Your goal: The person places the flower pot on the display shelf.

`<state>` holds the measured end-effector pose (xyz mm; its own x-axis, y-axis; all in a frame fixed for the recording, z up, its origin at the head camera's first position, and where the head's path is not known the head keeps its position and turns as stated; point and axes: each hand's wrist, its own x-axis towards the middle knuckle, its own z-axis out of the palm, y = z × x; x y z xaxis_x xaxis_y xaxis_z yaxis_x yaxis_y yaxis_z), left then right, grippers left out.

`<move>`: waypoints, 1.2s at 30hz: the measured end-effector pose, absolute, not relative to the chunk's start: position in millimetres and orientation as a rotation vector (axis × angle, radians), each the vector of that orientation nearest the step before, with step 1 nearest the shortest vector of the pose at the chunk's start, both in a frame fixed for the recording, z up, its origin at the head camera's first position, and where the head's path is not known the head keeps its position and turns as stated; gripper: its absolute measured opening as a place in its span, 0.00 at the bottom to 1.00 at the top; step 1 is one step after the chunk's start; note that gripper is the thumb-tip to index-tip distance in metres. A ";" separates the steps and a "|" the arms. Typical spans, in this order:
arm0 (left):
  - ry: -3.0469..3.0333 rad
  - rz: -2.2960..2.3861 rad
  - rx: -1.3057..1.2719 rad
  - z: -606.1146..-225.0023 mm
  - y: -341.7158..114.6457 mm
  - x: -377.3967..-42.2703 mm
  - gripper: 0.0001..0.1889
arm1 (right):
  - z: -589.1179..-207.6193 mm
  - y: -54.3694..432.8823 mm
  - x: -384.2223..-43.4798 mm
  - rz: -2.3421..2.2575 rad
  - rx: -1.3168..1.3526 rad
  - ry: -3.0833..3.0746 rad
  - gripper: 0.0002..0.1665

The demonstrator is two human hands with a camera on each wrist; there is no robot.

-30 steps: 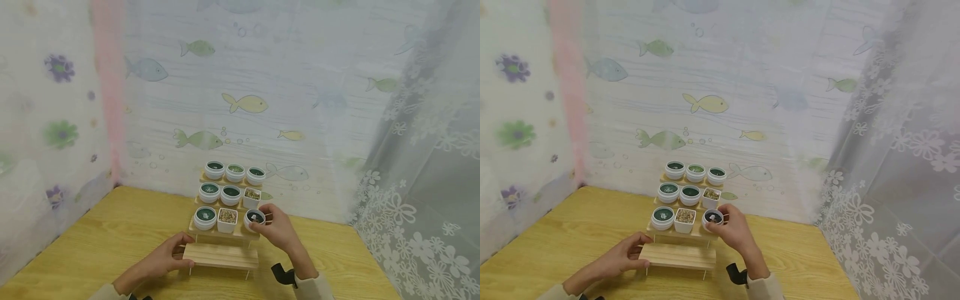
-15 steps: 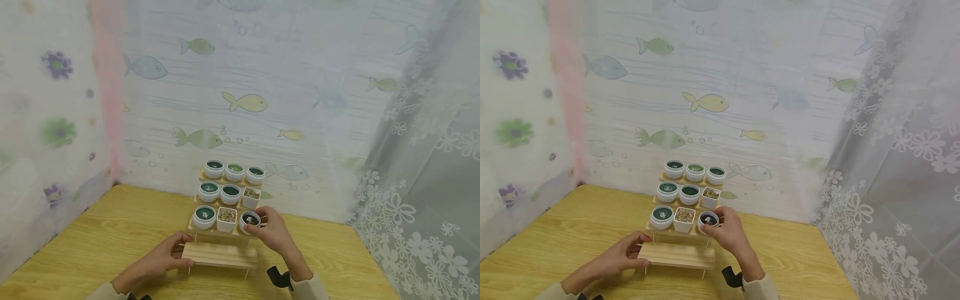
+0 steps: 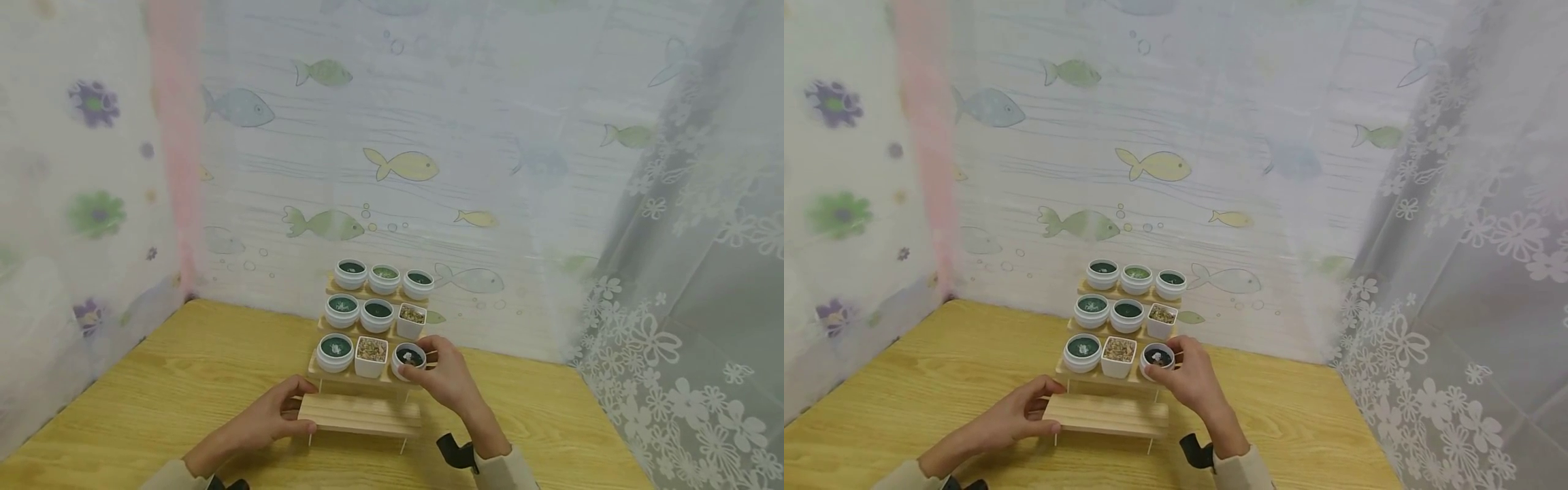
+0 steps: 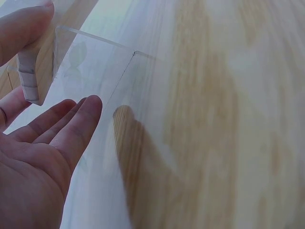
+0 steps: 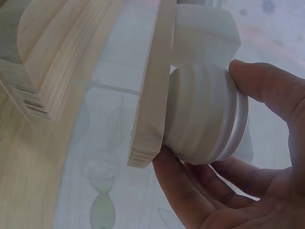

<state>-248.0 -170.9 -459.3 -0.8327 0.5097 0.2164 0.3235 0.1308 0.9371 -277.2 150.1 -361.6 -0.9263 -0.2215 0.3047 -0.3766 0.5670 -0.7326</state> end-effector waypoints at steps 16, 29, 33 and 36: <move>2.230 1.792 0.824 -456.7 -168.7 -243.0 0.29 | -364.3 152.8 -273.5 1.303 0.504 -2.613 0.29; 2.240 1.764 0.829 -453.9 -170.9 -243.6 0.29 | -361.1 161.8 -270.2 1.281 0.512 -2.660 0.36; 2.268 1.726 0.801 -452.9 -173.1 -243.2 0.28 | -361.2 167.7 -263.6 1.254 0.467 -2.656 0.38; 2.313 1.692 0.814 -451.7 -176.0 -243.0 0.27 | -361.7 174.6 -259.3 1.240 0.424 -2.654 0.37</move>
<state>-243.0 -176.0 -451.7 -0.8386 0.5133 0.1825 0.3293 0.2108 0.9204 -259.3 174.6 -361.7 -0.9427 -0.1788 0.2816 -0.3307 0.6113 -0.7190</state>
